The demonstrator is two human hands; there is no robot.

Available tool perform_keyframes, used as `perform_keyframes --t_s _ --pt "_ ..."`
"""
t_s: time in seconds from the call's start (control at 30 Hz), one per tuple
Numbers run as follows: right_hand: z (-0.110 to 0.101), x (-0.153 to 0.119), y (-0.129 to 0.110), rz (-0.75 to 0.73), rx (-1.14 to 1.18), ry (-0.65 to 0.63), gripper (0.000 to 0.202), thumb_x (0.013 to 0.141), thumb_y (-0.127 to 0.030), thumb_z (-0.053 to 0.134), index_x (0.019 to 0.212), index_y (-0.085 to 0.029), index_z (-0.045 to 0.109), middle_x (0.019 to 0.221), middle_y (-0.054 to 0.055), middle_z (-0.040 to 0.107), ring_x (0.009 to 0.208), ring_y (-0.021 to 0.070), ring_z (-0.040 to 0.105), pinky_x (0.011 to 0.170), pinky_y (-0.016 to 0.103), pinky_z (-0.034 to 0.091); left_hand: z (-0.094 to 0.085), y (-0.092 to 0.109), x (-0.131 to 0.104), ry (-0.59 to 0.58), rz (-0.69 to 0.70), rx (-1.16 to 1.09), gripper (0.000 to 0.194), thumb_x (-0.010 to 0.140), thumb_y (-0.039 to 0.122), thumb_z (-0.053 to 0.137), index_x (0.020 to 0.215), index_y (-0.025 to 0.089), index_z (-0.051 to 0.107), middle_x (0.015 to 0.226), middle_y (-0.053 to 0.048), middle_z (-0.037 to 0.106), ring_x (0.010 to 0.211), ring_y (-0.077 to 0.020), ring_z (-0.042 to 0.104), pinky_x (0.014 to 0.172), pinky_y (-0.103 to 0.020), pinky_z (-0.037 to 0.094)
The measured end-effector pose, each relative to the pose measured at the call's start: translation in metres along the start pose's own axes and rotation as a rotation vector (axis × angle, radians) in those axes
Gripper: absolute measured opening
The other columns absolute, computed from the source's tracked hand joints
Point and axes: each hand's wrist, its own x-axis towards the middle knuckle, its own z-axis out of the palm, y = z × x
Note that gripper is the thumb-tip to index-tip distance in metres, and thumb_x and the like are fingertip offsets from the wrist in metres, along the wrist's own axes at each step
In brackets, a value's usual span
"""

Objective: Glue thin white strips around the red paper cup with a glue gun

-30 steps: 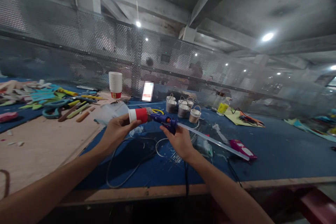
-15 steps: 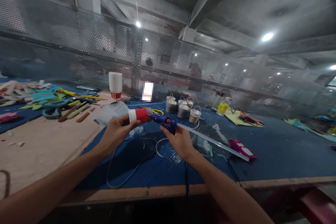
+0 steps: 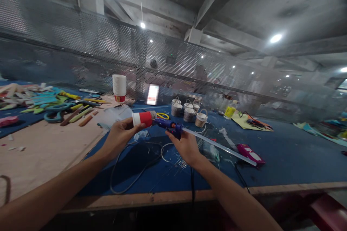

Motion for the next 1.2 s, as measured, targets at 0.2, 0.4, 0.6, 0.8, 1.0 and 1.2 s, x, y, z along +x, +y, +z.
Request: perform_keyframes --t_s 0.2,0.4,0.6,0.8,1.0,1.2 --pt "0.0007 0.0003 0.0008 -0.001 -0.020 0.000 0.037 0.100 -0.050 0.061 0.118 -0.021 0.075 0.100 0.010 0.082 0.098 0.0323 0.078 0.086 0.039 0.059 0.0017 0.0045 -0.0009 0.014 -0.024 -0.006 0.032 0.069 0.040 0.090 0.095 0.022 0.087 0.094 -0.008 0.087 0.100 -0.0364 0.078 0.091 -0.040 0.062" --pt "-0.0011 0.0002 -0.0009 0.004 -0.042 -0.013 0.035 0.101 -0.049 0.061 0.118 -0.021 0.075 0.097 0.009 0.082 0.097 0.0317 0.078 0.085 0.038 0.058 0.0029 0.0062 -0.0011 0.020 -0.019 -0.017 0.033 0.067 0.040 0.091 0.093 0.022 0.087 0.091 -0.009 0.087 0.097 -0.0370 0.079 0.087 -0.039 0.063" --pt "0.0005 -0.0013 -0.0003 0.008 -0.067 -0.014 0.034 0.101 -0.048 0.063 0.118 -0.021 0.075 0.098 0.009 0.082 0.097 0.0314 0.078 0.085 0.037 0.058 -0.0010 0.0029 0.0012 0.012 -0.052 0.024 0.042 0.069 0.042 0.090 0.103 0.018 0.086 0.101 -0.009 0.087 0.098 -0.0342 0.079 0.086 -0.040 0.063" --pt "0.0012 -0.0011 0.0007 0.013 -0.080 -0.029 0.035 0.101 -0.049 0.061 0.116 -0.020 0.075 0.097 0.009 0.082 0.095 0.0312 0.079 0.083 0.037 0.058 -0.0020 0.0035 0.0006 0.016 -0.068 0.009 0.041 0.067 0.043 0.091 0.101 0.020 0.086 0.102 -0.010 0.087 0.096 -0.0349 0.078 0.083 -0.041 0.064" --pt "-0.0007 -0.0023 -0.0004 0.018 -0.079 -0.043 0.035 0.102 -0.051 0.061 0.115 -0.021 0.075 0.094 0.009 0.082 0.094 0.0312 0.079 0.082 0.037 0.057 -0.0021 0.0044 -0.0003 0.023 -0.045 0.005 0.032 0.073 0.034 0.088 0.101 0.018 0.086 0.097 -0.007 0.087 0.094 -0.0299 0.078 0.087 -0.037 0.061" --pt "-0.0020 -0.0017 -0.0019 0.021 -0.112 -0.061 0.034 0.101 -0.050 0.061 0.114 -0.021 0.074 0.093 0.008 0.082 0.093 0.0308 0.079 0.081 0.036 0.056 -0.0027 0.0049 0.0009 0.015 -0.044 0.021 0.035 0.074 0.036 0.088 0.103 0.016 0.085 0.096 -0.007 0.086 0.094 -0.0300 0.077 0.088 -0.037 0.059"
